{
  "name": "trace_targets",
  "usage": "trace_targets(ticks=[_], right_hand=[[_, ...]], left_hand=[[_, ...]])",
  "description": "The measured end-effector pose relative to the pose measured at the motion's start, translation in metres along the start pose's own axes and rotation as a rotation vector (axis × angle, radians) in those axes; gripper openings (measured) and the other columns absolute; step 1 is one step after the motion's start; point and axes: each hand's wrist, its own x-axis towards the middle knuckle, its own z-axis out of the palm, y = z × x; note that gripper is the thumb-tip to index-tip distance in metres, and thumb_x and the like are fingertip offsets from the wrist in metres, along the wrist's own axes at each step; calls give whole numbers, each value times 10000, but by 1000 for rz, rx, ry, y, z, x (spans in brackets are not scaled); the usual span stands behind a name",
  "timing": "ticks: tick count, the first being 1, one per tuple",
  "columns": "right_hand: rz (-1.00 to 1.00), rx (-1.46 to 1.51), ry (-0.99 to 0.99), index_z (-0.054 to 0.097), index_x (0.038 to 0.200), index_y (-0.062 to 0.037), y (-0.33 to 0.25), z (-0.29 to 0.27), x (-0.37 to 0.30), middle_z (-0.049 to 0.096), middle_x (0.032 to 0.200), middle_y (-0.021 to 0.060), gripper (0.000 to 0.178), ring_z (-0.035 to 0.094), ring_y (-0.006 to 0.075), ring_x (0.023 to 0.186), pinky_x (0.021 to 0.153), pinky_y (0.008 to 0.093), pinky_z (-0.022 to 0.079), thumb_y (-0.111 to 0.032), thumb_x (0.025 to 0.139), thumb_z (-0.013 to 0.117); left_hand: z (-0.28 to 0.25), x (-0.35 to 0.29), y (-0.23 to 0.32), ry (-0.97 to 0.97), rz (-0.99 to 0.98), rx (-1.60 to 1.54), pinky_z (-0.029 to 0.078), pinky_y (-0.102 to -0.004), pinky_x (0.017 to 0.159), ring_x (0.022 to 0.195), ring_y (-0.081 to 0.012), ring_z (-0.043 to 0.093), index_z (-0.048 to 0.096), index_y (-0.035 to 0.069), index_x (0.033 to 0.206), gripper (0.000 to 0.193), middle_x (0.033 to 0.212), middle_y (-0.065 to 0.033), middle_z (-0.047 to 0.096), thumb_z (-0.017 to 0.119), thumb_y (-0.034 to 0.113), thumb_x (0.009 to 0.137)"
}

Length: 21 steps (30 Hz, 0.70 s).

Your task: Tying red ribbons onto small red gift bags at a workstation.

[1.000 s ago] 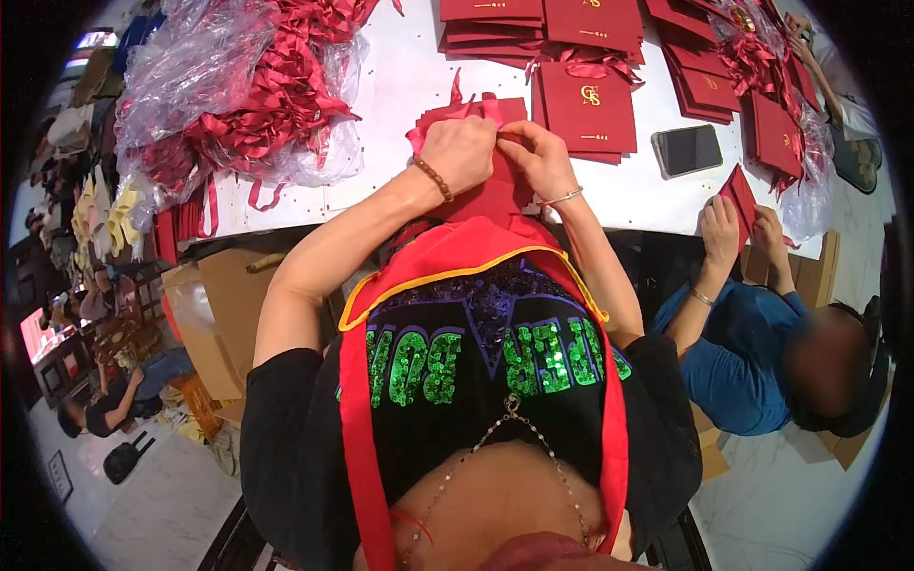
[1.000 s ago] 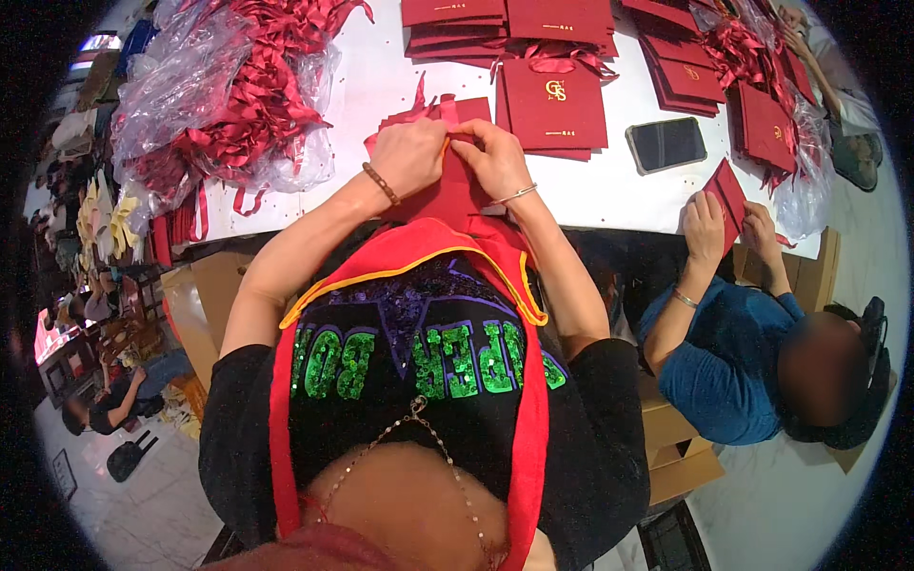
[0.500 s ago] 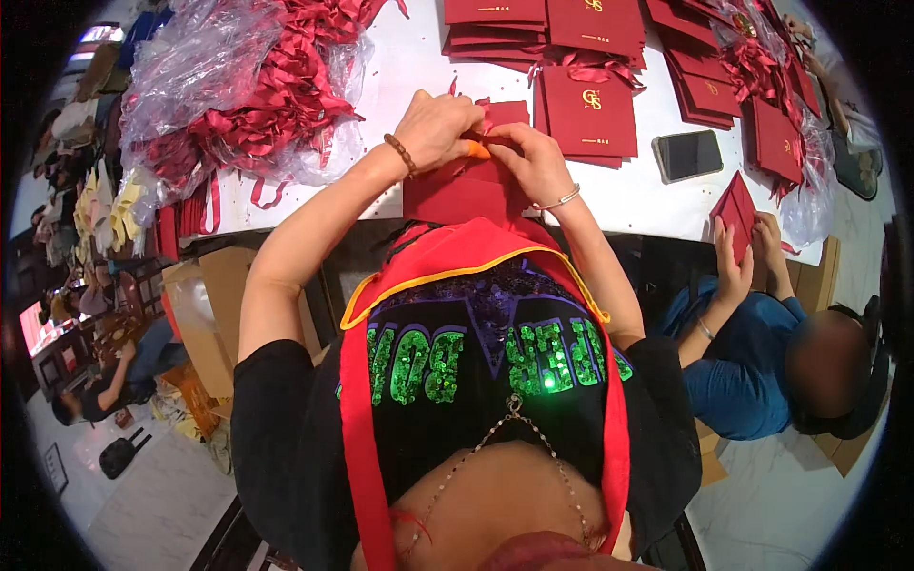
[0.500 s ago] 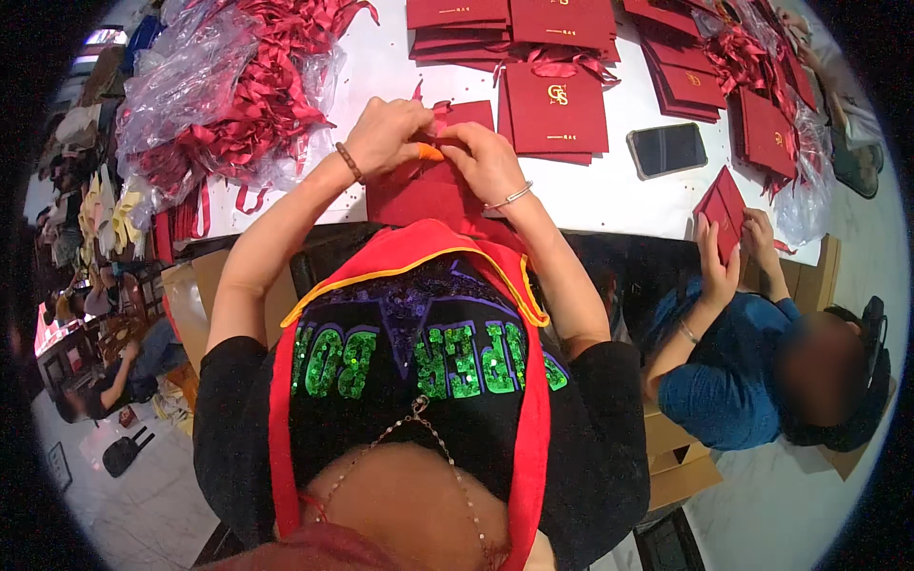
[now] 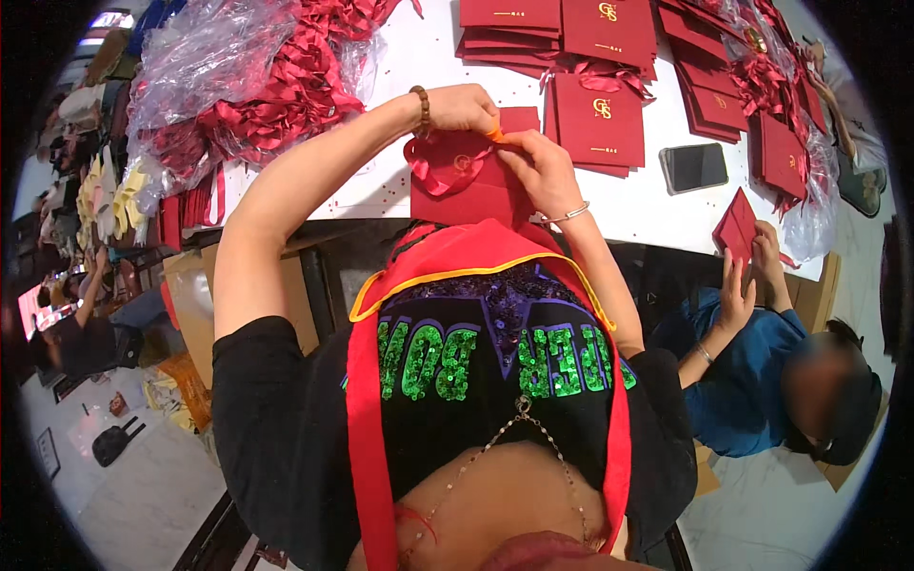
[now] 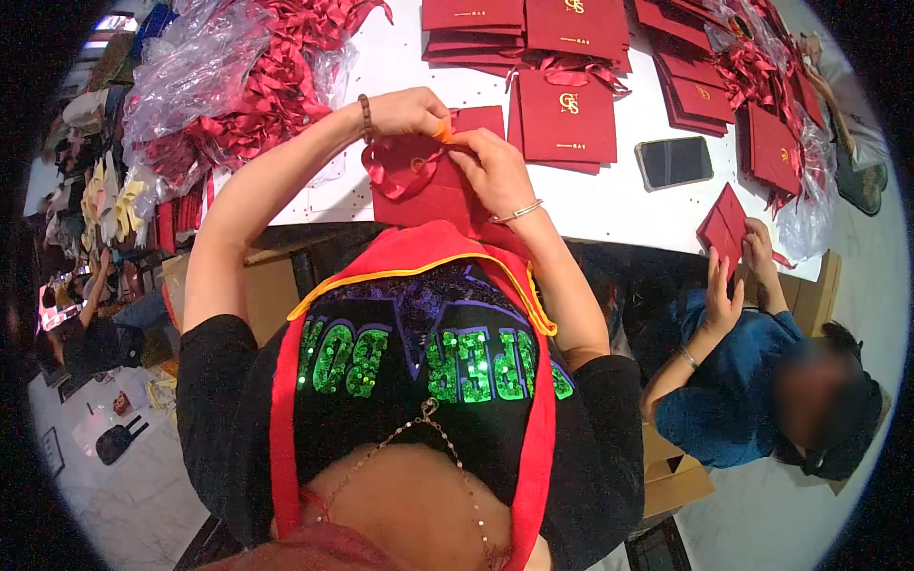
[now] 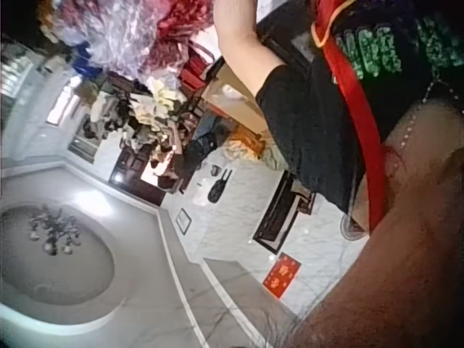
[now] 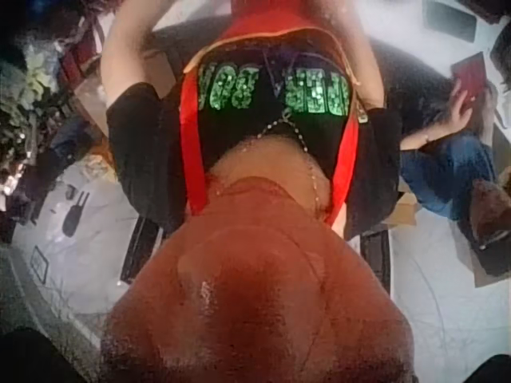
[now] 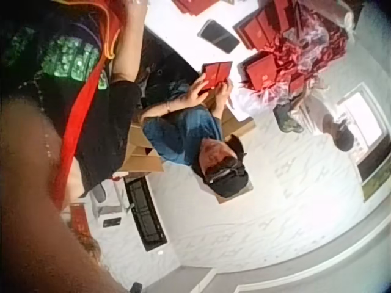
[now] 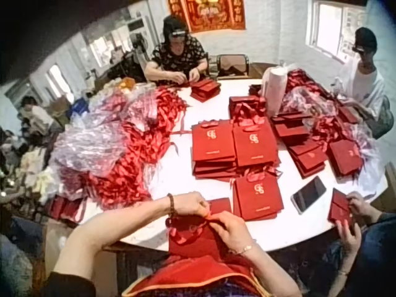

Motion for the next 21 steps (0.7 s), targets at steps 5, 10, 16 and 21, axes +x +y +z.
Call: trace_targets(ticks=[5, 10, 16, 21], right_hand=[[18, -8, 8, 584, 924, -21, 5, -1, 0, 582, 829, 130, 169, 583, 289, 776, 672, 335, 463, -85, 768, 602], [0, -31, -42, 579, 921, -13, -3, -3, -2, 580, 835, 131, 167, 583, 291, 775, 673, 332, 462, -84, 772, 600], [-7, -3, -14, 574, 926, -8, -7, -4, -2, 574, 831, 136, 164, 579, 294, 767, 666, 334, 460, -69, 775, 595], [-39, -14, -9, 568, 926, -3, -7, -2, -2, 570, 824, 138, 166, 576, 294, 760, 656, 330, 459, -53, 771, 598]], left_hand=[[16, 0, -7, 202, 58, -53, 397, -225, 561, 589, -66, 477, 636, 7, 720, 159, 641, 12, 573, 557, 144, 726], [-4, -1, -8, 515, 26, -311, 308, -196, 483, 532, -43, 419, 659, 50, 798, 215, 577, 31, 511, 593, 255, 800], [-25, -20, -11, 379, -69, -130, 370, -193, 530, 564, -61, 470, 659, 46, 822, 346, 636, 8, 562, 523, 362, 860], [-12, -13, -23, 323, -31, 85, 405, -200, 553, 612, -62, 506, 616, 28, 962, 256, 689, -10, 571, 509, 244, 877]])
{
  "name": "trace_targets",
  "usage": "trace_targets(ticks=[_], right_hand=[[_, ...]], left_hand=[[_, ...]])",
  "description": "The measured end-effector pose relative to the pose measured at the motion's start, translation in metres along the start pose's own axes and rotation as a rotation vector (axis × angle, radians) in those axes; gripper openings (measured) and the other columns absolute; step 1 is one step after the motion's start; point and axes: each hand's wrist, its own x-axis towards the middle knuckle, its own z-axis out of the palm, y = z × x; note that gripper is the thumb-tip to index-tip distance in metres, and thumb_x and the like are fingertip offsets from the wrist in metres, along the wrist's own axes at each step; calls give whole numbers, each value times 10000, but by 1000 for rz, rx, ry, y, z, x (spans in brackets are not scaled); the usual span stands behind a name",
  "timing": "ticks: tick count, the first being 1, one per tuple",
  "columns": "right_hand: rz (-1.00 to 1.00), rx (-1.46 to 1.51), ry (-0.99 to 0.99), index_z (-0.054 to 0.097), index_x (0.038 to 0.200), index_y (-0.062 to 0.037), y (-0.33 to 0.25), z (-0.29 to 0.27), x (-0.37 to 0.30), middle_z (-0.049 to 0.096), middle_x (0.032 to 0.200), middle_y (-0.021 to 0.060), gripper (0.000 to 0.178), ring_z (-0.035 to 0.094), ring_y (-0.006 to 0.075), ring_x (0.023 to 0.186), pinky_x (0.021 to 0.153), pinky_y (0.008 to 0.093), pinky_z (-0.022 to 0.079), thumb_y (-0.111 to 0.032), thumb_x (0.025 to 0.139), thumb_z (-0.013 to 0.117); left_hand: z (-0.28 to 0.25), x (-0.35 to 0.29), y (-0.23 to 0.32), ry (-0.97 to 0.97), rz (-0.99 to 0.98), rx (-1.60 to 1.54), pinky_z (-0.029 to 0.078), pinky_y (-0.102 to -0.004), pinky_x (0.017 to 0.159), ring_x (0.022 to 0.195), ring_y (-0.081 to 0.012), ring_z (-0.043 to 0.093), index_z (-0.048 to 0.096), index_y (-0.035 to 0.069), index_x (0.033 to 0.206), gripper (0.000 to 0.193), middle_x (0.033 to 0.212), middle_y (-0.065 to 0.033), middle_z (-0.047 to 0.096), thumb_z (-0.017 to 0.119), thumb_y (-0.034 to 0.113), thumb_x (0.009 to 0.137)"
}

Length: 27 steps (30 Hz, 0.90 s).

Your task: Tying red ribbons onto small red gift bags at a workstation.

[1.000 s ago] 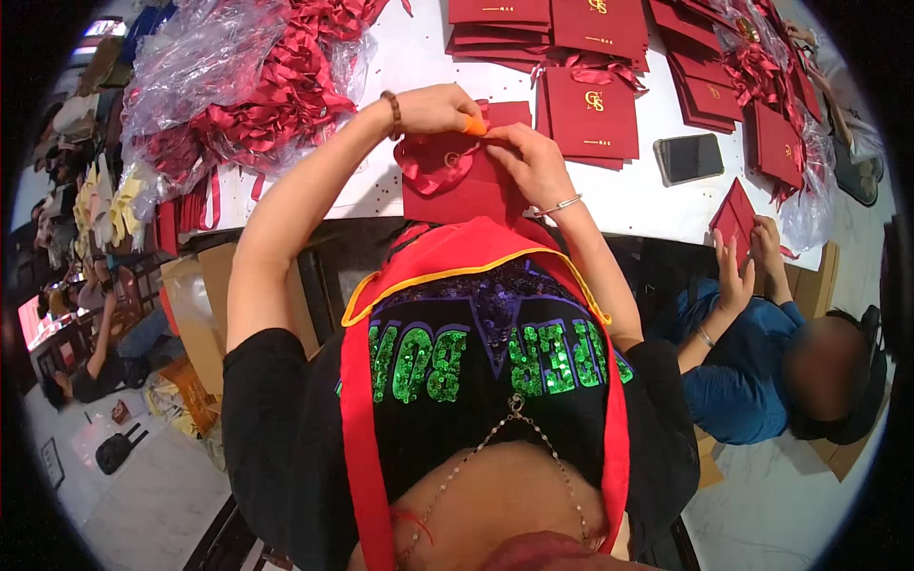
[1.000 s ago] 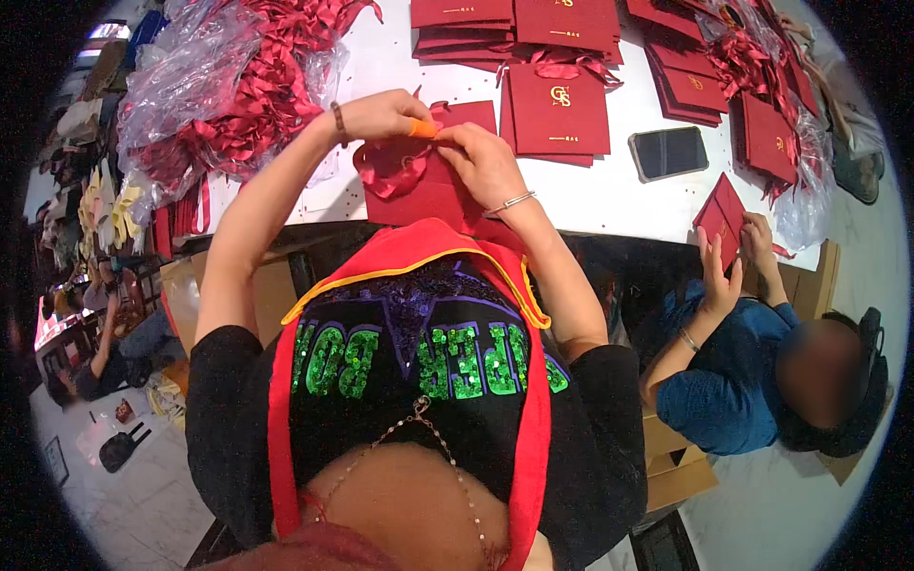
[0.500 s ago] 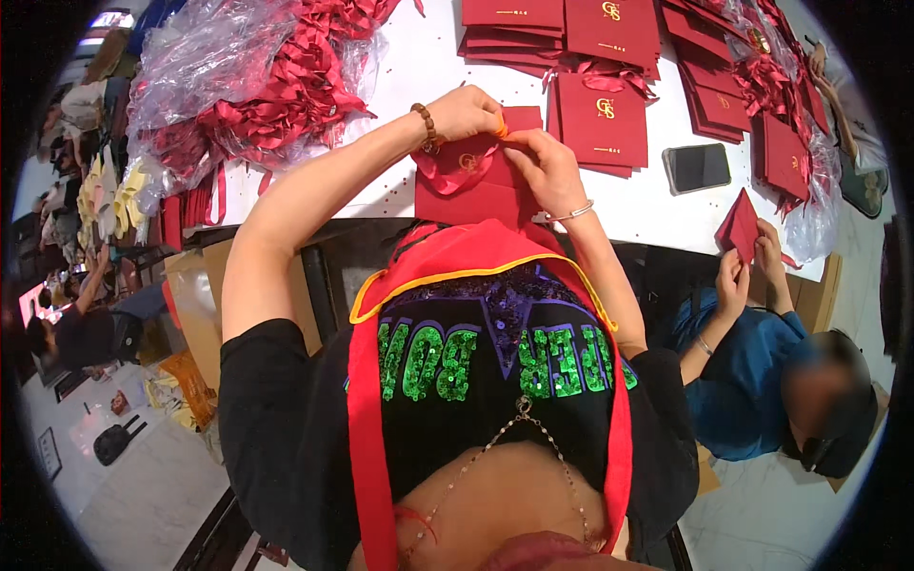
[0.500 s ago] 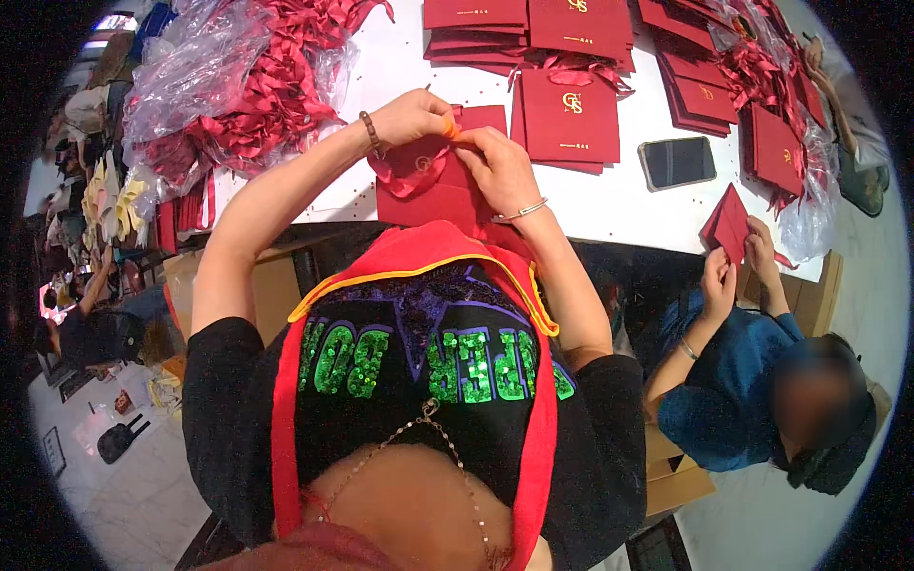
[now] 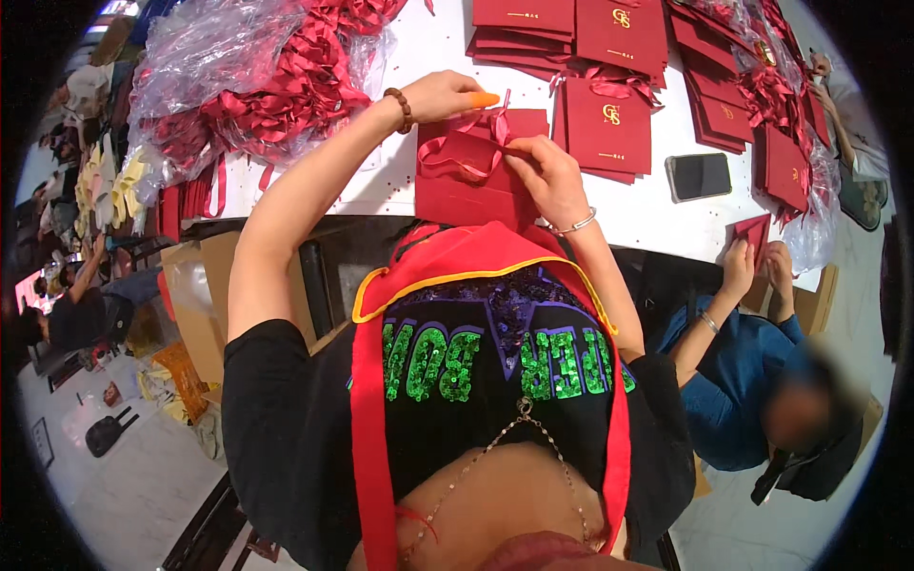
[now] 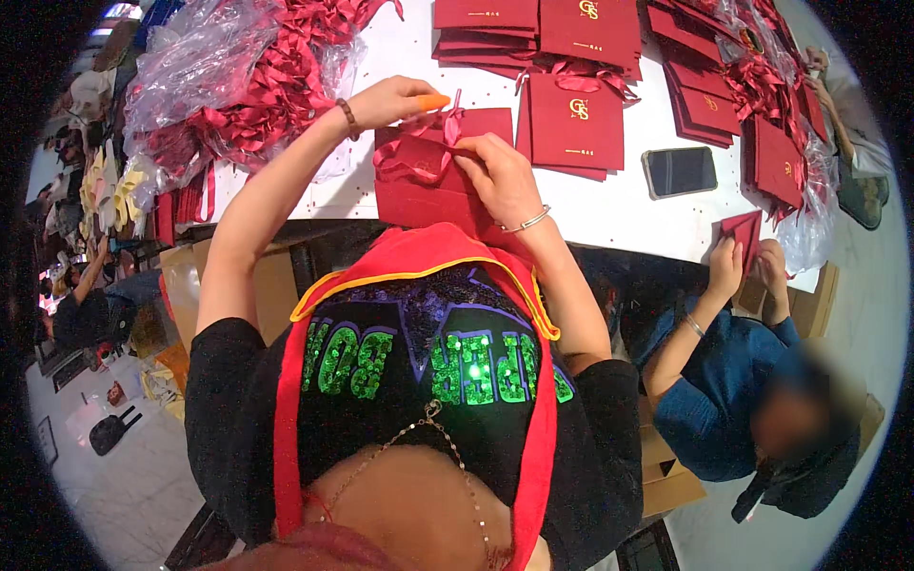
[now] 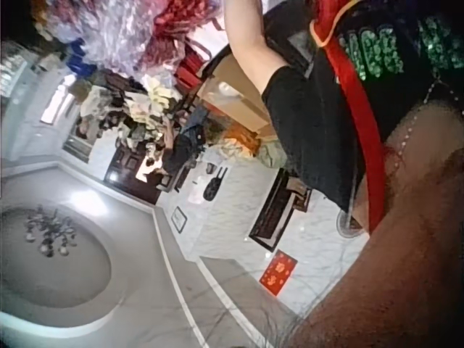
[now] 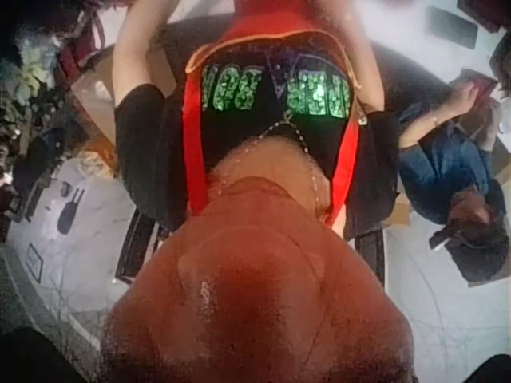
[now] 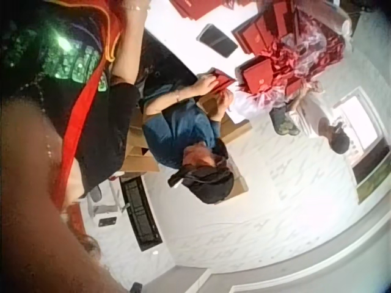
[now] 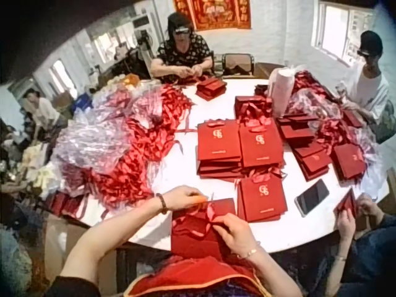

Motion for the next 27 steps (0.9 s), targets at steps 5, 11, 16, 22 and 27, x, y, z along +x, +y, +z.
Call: trace_targets(ticks=[5, 11, 16, 22, 27], right_hand=[[25, 9, -6, 570, 930, -8, 1, 0, -2, 569, 824, 136, 164, 575, 295, 756, 653, 328, 457, -59, 776, 594], [66, 6, -16, 573, 936, -17, -1, 0, -1, 570, 825, 128, 169, 570, 292, 750, 660, 329, 452, -77, 780, 594], [21, -117, -10, 587, 928, -38, 2, 1, 1, 573, 804, 103, 159, 555, 278, 820, 713, 340, 437, -79, 775, 599], [85, -105, 191, 537, 1086, -83, 6, 15, -7, 530, 1025, 135, 357, 529, 242, 975, 866, 296, 409, -72, 743, 634], [280, 413, -34, 433, 1201, -29, 6, 25, -11, 485, 1138, 78, 491, 459, 141, 1061, 905, 257, 373, 8, 753, 629]], left_hand=[[9, -3, 7, -52, 12, -285, 363, -202, 522, 567, -56, 437, 606, 68, 1014, 353, 675, 25, 515, 453, 365, 900], [22, 3, 17, -31, -74, -468, 316, -185, 562, 576, -47, 347, 604, 83, 936, 478, 718, 37, 503, 395, 511, 891], [23, 10, 9, -59, 155, -180, 318, -181, 547, 623, -28, 390, 561, 46, 800, 234, 674, 71, 461, 511, 258, 886], [27, 10, 9, -5, 162, -448, 284, -178, 471, 547, -8, 377, 572, 64, 783, 233, 623, 79, 446, 530, 271, 881], [7, 6, 26, 199, 59, -191, 252, -189, 411, 448, -21, 328, 570, 70, 722, 290, 536, 78, 406, 582, 335, 840]])
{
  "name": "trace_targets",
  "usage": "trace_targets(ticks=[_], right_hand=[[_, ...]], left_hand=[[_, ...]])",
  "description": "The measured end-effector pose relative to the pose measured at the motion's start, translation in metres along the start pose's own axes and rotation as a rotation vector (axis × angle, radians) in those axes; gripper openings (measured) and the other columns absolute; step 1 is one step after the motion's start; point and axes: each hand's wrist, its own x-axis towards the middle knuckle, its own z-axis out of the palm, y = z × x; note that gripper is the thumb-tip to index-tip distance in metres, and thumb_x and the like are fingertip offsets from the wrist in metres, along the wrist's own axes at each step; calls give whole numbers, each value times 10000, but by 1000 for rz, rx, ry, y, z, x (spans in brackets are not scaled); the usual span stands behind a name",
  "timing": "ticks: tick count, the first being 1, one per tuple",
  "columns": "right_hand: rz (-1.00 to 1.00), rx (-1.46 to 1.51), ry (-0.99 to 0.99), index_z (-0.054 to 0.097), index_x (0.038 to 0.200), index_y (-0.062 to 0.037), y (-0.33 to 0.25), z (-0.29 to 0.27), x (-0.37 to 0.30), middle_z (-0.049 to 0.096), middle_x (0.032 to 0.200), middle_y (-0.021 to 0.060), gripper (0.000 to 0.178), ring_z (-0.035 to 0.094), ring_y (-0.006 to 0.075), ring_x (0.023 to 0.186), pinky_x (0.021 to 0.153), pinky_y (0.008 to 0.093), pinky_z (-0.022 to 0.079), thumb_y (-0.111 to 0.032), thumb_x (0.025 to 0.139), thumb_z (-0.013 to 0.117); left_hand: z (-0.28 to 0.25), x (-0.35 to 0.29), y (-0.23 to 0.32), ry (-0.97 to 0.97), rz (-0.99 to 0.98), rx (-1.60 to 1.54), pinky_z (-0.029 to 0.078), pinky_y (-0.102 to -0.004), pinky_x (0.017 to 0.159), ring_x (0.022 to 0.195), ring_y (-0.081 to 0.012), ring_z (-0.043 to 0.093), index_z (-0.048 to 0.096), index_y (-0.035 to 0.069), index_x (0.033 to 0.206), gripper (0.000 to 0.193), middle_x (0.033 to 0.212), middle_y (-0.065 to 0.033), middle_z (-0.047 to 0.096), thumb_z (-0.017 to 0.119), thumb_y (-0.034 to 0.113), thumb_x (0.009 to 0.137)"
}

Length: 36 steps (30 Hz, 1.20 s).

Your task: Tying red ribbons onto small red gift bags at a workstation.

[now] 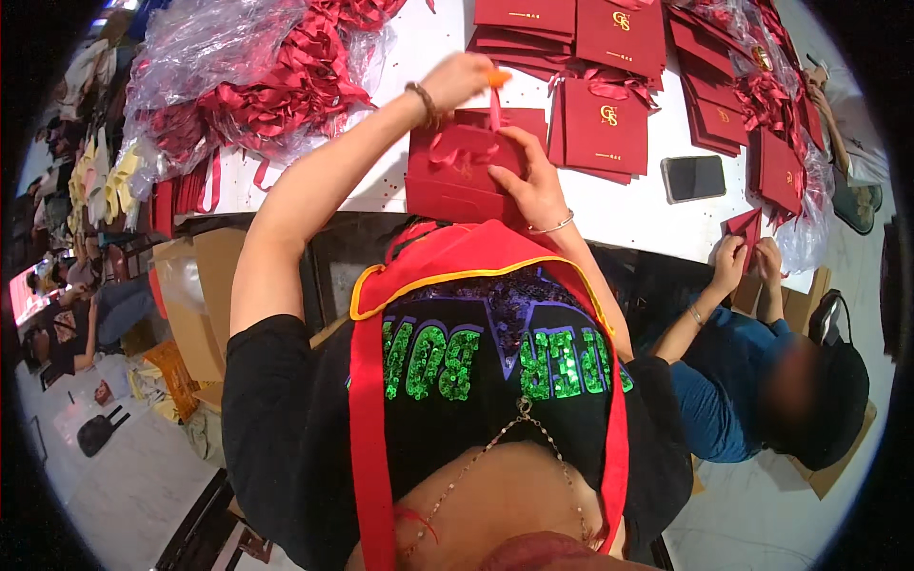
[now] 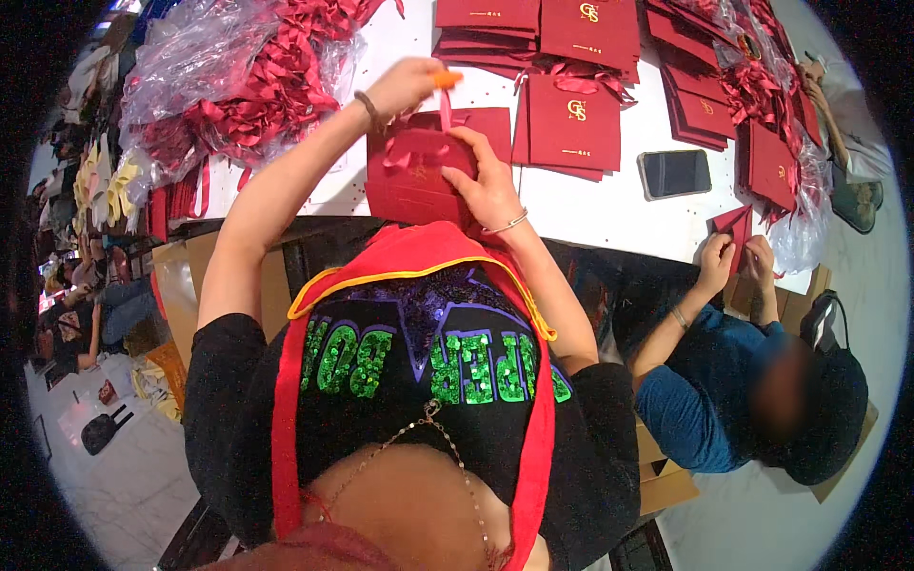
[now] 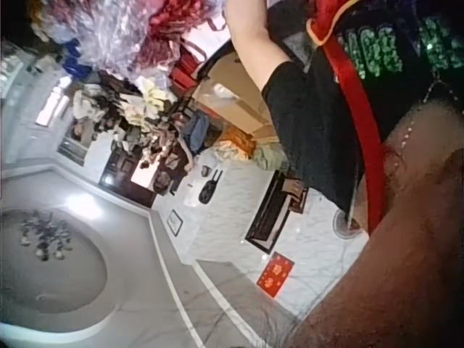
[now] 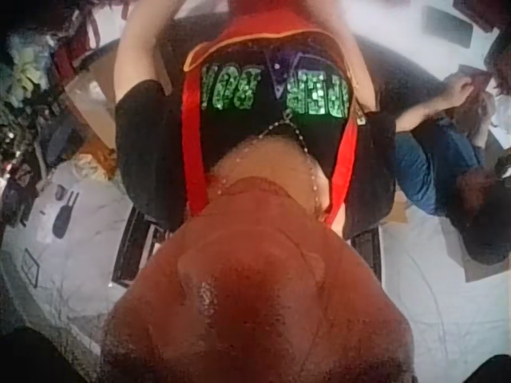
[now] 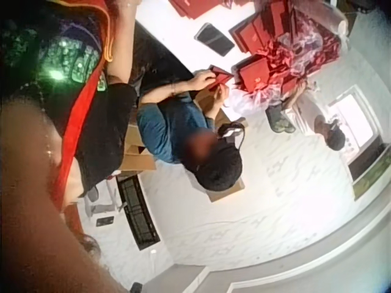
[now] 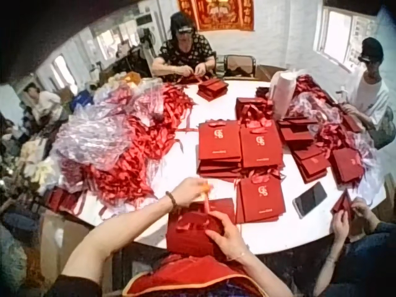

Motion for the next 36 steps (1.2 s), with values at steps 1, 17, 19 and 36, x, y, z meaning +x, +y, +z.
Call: trace_targets(ticks=[1, 17, 19, 36], right_hand=[[11, 10, -40, 437, 1198, -29, -3, 1, 0, 490, 1131, 73, 485, 464, 139, 1055, 895, 251, 379, 10, 754, 628], [42, 310, 275, 461, 1123, -24, 0, -16, 13, 506, 1054, 60, 414, 512, 107, 879, 740, 219, 437, -42, 757, 654], [35, 241, 366, 517, 1027, -21, 12, -17, 18, 544, 1002, 55, 333, 513, 117, 898, 763, 235, 424, -85, 743, 679], [-177, -1308, 582, 566, 961, -185, -58, -115, 63, 515, 1051, 81, 310, 571, 294, 840, 614, 427, 491, -32, 692, 559]], left_hand=[[-3, 13, -19, 237, -34, -100, 229, -195, 391, 415, -26, 302, 547, 77, 661, 320, 502, 77, 384, 613, 348, 817], [-10, -38, -40, 138, -89, -309, 359, -177, 547, 681, -19, 480, 524, 68, 1104, 328, 820, 29, 566, 515, 305, 879], [11, -38, -33, 169, 52, -394, 385, -184, 549, 647, -43, 478, 551, 35, 1009, 185, 787, -3, 574, 541, 146, 861], [5, -56, -49, 226, -174, -569, 351, -163, 500, 583, -37, 484, 566, 48, 1033, 203, 765, 2, 577, 543, 129, 848]])
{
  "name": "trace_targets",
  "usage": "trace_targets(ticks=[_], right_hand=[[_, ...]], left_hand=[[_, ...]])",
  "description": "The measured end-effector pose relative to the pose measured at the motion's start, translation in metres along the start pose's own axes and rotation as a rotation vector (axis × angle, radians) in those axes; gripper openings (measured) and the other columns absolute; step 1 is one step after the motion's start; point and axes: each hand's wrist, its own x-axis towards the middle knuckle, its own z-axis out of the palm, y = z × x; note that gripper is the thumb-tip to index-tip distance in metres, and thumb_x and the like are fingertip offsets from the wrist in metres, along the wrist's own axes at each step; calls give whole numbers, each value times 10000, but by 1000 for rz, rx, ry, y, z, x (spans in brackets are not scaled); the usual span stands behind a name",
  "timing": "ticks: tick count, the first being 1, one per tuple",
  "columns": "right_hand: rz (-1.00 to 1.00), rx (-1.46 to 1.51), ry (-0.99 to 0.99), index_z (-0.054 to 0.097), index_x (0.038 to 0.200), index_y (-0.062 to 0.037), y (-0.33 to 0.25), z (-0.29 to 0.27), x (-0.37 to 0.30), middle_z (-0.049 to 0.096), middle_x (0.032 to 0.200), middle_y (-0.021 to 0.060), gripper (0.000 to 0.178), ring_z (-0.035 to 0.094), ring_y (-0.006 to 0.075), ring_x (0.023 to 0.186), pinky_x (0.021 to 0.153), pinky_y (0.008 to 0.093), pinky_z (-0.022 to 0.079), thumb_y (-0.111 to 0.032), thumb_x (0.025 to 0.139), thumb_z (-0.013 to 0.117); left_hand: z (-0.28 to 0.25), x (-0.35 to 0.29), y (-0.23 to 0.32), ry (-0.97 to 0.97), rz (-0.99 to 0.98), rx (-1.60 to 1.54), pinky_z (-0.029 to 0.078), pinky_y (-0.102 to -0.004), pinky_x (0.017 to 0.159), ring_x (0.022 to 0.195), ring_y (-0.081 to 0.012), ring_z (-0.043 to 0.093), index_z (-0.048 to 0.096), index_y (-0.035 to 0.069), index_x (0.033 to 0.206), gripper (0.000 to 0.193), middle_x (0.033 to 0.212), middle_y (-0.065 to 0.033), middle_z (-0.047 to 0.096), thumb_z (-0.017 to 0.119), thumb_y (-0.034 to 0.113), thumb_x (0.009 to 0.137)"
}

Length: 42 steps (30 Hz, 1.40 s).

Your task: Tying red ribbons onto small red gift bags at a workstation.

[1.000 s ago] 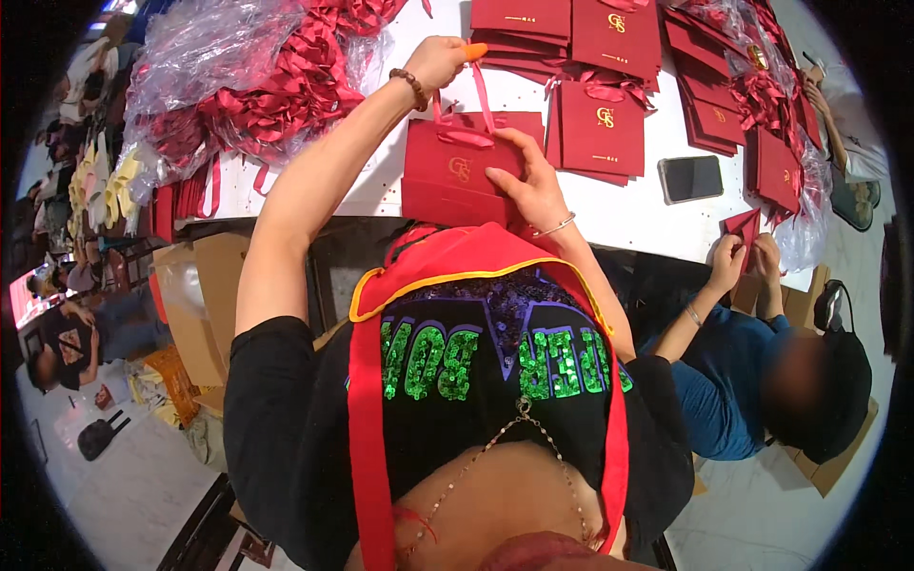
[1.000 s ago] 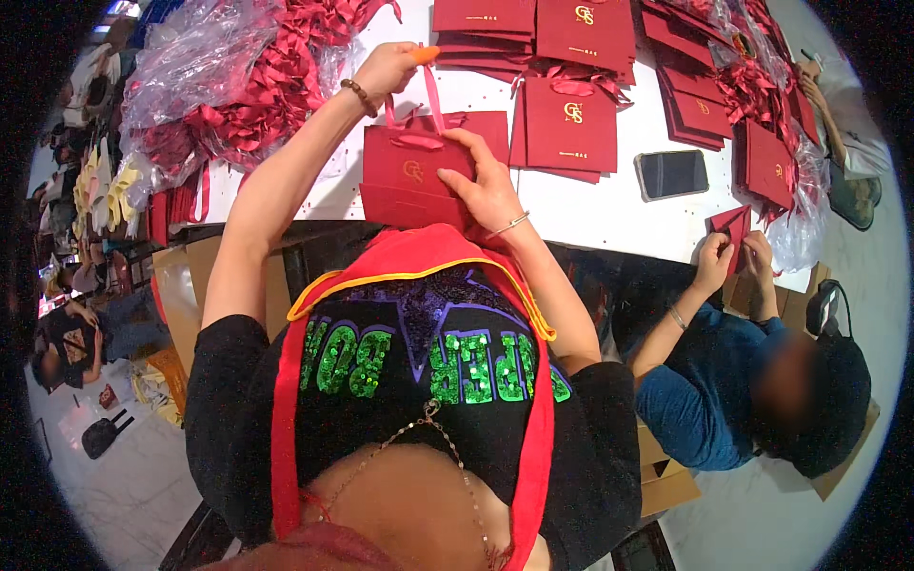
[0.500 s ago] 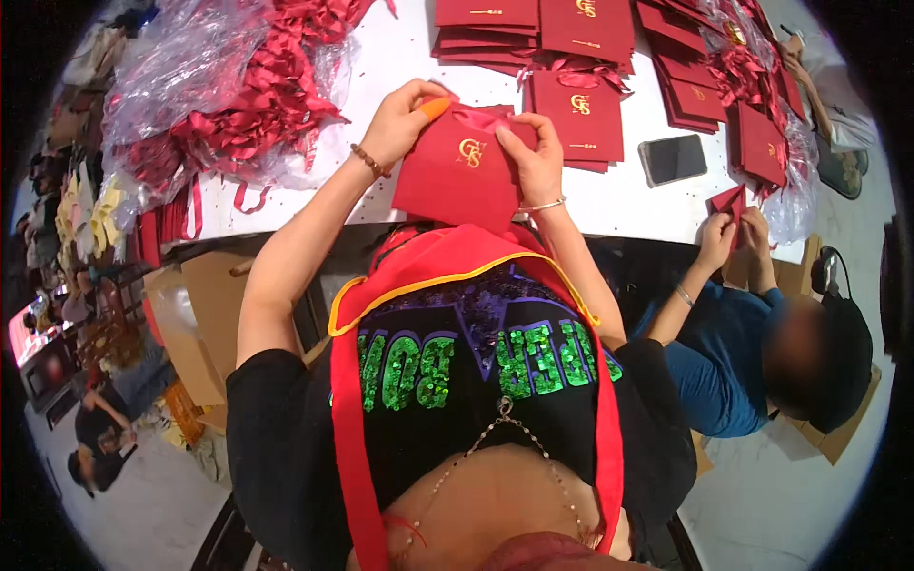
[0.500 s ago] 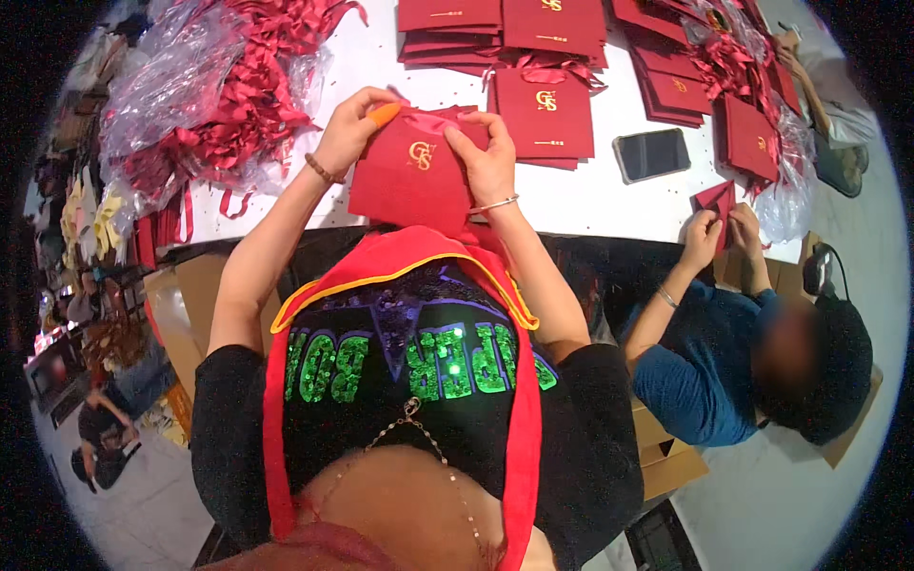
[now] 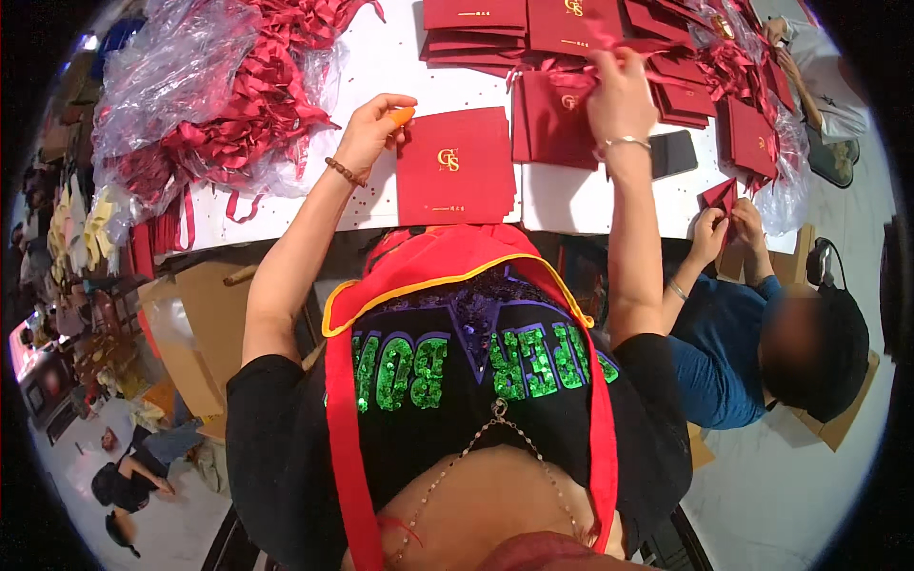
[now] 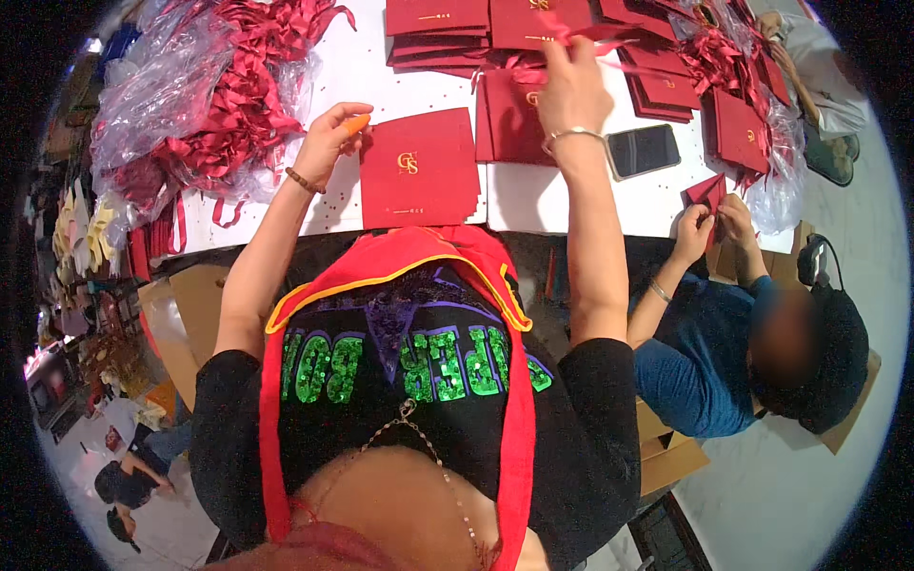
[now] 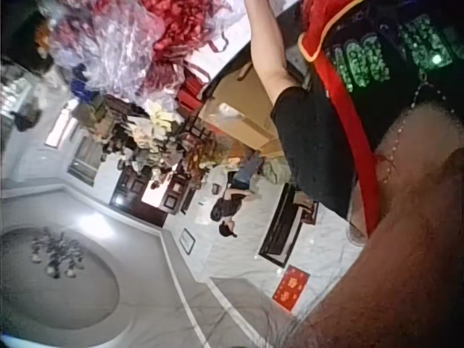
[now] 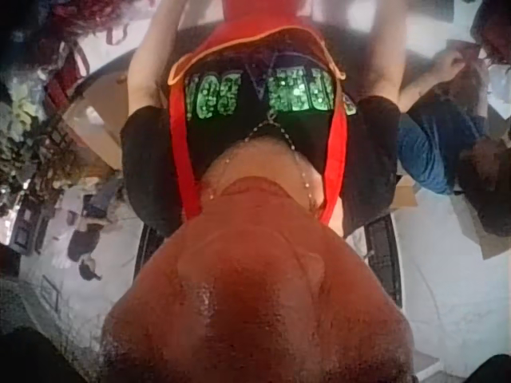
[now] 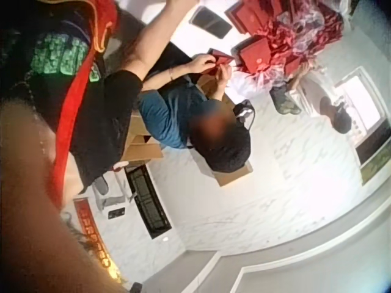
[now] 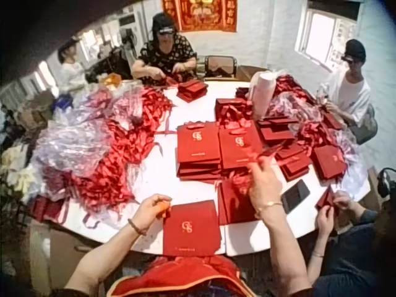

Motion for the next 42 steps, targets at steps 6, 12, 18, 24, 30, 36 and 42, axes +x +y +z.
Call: trace_targets(ticks=[6, 12, 18, 24, 30, 36, 42], right_hand=[[-6, 101, -174, 578, 955, -157, -10, 88, -9, 499, 1054, 112, 233, 578, 323, 820, 632, 444, 491, -259, 748, 614], [-115, 421, -207, 577, 960, -112, -39, 78, -28, 515, 1090, 112, 229, 562, 334, 878, 693, 411, 473, -256, 783, 593], [-442, 472, -210, 596, 956, -84, -83, 71, -69, 577, 960, 71, 247, 528, 259, 863, 731, 366, 410, -222, 753, 625], [-454, 412, -226, 597, 963, -74, -89, 67, -80, 559, 922, 72, 289, 507, 251, 861, 739, 367, 382, -237, 729, 646], [-376, 413, -266, 608, 898, -73, -85, 62, -75, 541, 844, 78, 272, 506, 261, 805, 674, 372, 391, -247, 700, 672], [-381, 502, -255, 599, 875, -56, -88, 53, -70, 564, 815, 94, 275, 527, 280, 782, 681, 380, 416, -216, 670, 690], [-55, 713, -711, 598, 920, -56, -88, 52, -57, 630, 789, 127, 308, 608, 271, 739, 664, 361, 465, -251, 698, 686]], left_hand=[[-18, 1, -15, 171, 98, 56, 349, -163, 497, 589, -35, 491, 602, 51, 975, 167, 760, 3, 591, 555, 134, 839], [-59, 8, -49, 486, 568, 922, 464, -366, 706, 866, -247, 568, 572, 55, 1033, 281, 1000, -117, 564, 527, 30, 757], [-75, 3, -46, 528, 403, 1361, 451, -438, 737, 908, -335, 522, 567, 62, 1010, 275, 1064, -148, 507, 466, 19, 758], [-58, -17, -58, 267, 601, 1043, 437, -406, 785, 880, -325, 540, 574, 15, 994, 268, 919, -155, 575, 497, -5, 737], [-10, -36, -37, 150, 749, 904, 460, -357, 749, 899, -307, 545, 572, 29, 992, 249, 921, -140, 552, 559, 37, 743], [-12, -45, -26, 303, 553, 852, 428, -374, 691, 773, -290, 547, 631, 44, 919, 194, 802, -116, 600, 554, 127, 762], [-5, -55, -12, 297, 807, 1118, 422, -323, 657, 741, -238, 558, 615, 66, 975, 199, 774, -105, 615, 578, 133, 791]])
